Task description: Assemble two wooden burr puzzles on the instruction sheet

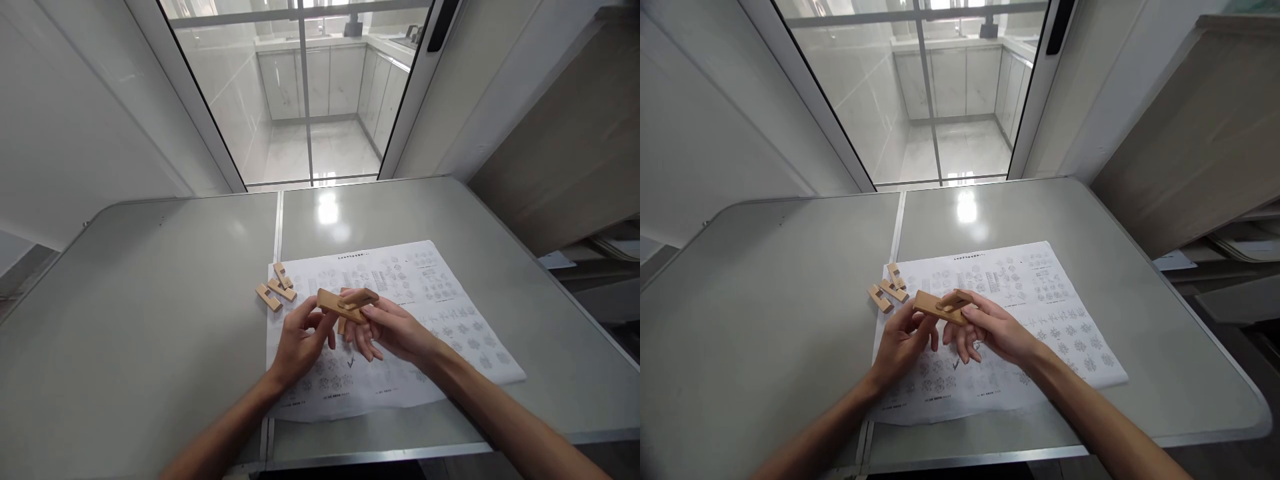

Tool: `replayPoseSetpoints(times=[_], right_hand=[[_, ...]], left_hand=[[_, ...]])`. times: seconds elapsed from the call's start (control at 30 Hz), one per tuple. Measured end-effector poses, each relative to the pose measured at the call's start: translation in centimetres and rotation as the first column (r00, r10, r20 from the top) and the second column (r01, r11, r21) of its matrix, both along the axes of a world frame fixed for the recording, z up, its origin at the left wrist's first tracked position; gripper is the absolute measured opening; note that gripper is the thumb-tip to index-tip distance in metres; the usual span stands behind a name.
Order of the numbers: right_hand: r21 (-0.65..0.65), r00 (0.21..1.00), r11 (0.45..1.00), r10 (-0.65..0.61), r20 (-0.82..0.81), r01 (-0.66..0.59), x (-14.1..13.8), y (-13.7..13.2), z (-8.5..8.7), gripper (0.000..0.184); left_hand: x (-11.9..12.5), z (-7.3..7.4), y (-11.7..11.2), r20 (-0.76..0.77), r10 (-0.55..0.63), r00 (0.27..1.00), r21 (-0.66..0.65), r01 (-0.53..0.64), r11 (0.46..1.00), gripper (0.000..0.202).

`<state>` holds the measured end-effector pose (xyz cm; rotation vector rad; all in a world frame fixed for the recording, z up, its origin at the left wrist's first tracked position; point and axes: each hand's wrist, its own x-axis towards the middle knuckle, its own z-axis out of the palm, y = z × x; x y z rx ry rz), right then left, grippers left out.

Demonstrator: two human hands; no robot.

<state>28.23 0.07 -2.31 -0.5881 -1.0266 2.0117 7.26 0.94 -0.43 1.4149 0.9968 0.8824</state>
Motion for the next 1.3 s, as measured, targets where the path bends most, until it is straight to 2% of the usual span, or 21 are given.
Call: replayPoseSetpoints(times=[0.07, 0.13, 0.2, 0.23, 0.3, 0.37, 0.5, 0.6, 0.7, 0.77, 0.87, 0.97, 1.03, 1.1, 1.2, 1.3], right_hand=[[0.031, 0.985, 0.991, -0.135, 0.112, 0.132, -0.1, -0.1, 0.0, 0.033], [0.122, 0.916, 0.952, -0.304, 0.261, 0.281, -0.1, -0.2, 0.1, 0.026], [0.306, 0.775, 0.878, -0.471, 0.420, 0.368, -0.1, -0.2, 0.3, 0.020], [0.424, 0.683, 0.829, -0.548, 0.482, 0.366, -0.1, -0.2, 0.4, 0.017], [0.637, 0.530, 0.723, -0.662, 0.529, 0.267, 0.0, -0.2, 0.5, 0.015], [0.755, 0.484, 0.644, -0.703, 0.522, 0.122, 0.2, -0.2, 0.6, 0.032], [0.783, 0.513, 0.614, -0.641, 0.571, -0.105, 0.5, 0.0, 0.2, 0.076], [0.777, 0.484, 0.601, -0.633, 0.604, -0.185, 0.7, 0.2, -0.3, 0.084], [0.762, 0.469, 0.621, -0.627, 0.622, -0.180, 0.7, 0.2, -0.4, 0.078], [0.750, 0.488, 0.651, -0.620, 0.614, -0.118, 0.7, 0.2, -0.2, 0.076], [0.717, 0.524, 0.694, -0.637, 0.566, 0.070, 0.8, 0.3, -0.2, 0.076], [0.625, 0.553, 0.734, -0.647, 0.525, 0.267, 1.3, 0.5, -0.3, 0.070], [0.528, 0.622, 0.769, -0.620, 0.478, 0.360, 1.8, 0.8, -0.4, 0.068], [0.415, 0.717, 0.817, -0.562, 0.412, 0.401, 2.2, 0.9, -0.2, 0.065], [0.283, 0.831, 0.885, -0.452, 0.323, 0.370, 2.7, 1.0, 0.3, 0.066], [0.217, 0.893, 0.919, -0.378, 0.245, 0.329, 2.9, 0.9, 0.6, 0.077]], left_hand=[[0.0, 0.1, 0.0, 0.001, 0.037, 0.999, -0.062, -0.037, 0.997, 0.027], [0.1, 0.3, 0.2, 0.020, 0.087, 0.996, -0.090, -0.085, 0.992, 0.030], [0.2, 0.5, 0.4, 0.050, 0.122, 0.991, -0.102, -0.117, 0.988, 0.031], [0.3, 0.6, 0.5, 0.062, 0.135, 0.989, -0.106, -0.128, 0.986, 0.031], [0.4, 0.8, 0.6, 0.075, 0.156, 0.985, -0.109, -0.147, 0.983, 0.030], [0.4, 0.8, 0.6, 0.079, 0.166, 0.983, -0.103, -0.158, 0.982, 0.030], [0.3, 0.8, 0.5, 0.075, 0.153, 0.985, -0.076, -0.147, 0.986, 0.029], [0.1, 0.6, 0.5, 0.081, 0.146, 0.986, -0.060, -0.141, 0.988, 0.027], [0.0, 0.4, 0.4, 0.088, 0.134, 0.987, -0.048, -0.130, 0.990, 0.027], [0.0, 0.3, 0.4, 0.089, 0.136, 0.987, -0.043, -0.133, 0.990, 0.028], [0.0, 0.1, 0.3, 0.087, 0.146, 0.985, -0.052, -0.142, 0.988, 0.030], [-0.1, 0.3, 0.3, 0.077, 0.108, 0.991, -0.072, -0.102, 0.992, 0.032], [-0.2, 0.7, 0.4, 0.072, 0.074, 0.995, -0.068, -0.069, 0.995, 0.033], [-0.2, 1.1, 0.4, 0.076, 0.036, 0.996, -0.064, -0.032, 0.997, 0.034], [-0.3, 1.4, 0.4, 0.103, -0.058, 0.993, -0.106, 0.069, 0.992, 0.034], [-0.3, 1.3, 0.2, 0.170, -0.176, 0.970, -0.171, 0.205, 0.964, 0.033]])
